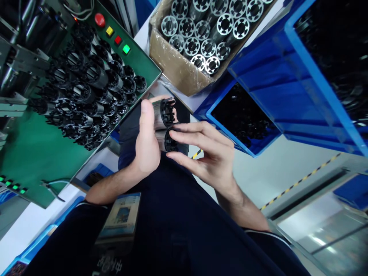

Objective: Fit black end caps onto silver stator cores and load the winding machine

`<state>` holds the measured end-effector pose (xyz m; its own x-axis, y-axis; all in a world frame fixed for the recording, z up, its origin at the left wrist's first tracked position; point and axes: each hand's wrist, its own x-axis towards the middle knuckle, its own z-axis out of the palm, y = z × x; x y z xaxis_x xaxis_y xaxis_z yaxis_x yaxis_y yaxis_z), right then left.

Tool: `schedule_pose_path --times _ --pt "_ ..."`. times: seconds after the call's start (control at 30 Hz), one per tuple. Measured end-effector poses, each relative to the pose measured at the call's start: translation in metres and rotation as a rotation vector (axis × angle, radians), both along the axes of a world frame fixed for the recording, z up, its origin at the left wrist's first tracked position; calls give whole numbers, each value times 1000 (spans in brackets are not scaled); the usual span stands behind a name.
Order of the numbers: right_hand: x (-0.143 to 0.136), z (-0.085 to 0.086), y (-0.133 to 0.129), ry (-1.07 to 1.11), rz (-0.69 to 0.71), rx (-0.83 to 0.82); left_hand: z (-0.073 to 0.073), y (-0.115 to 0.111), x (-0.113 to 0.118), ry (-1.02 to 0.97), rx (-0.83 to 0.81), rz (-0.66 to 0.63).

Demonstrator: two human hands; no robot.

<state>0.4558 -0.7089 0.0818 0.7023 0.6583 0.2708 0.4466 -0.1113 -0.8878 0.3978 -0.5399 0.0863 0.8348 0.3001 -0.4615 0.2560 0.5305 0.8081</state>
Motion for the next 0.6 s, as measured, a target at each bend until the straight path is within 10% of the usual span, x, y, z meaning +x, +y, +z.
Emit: schedule_pose_path --times 0.07,0.17,0.3,0.43,0.6 --pt "-5 -10 3 -63 -27 6 3 1 0 39 -183 195" --pt "-6 -28 5 -175 -65 63 8 5 -5 92 -371 122" --pt "5 -37 -7 -135 -5 80 7 17 -14 59 -242 153" --pt "7 -23 -10 -90 141 -241 -4 25 -11 0 -11 190" --pt "5 -15 0 -74 298 -439 -25 13 -14 82 -129 19"
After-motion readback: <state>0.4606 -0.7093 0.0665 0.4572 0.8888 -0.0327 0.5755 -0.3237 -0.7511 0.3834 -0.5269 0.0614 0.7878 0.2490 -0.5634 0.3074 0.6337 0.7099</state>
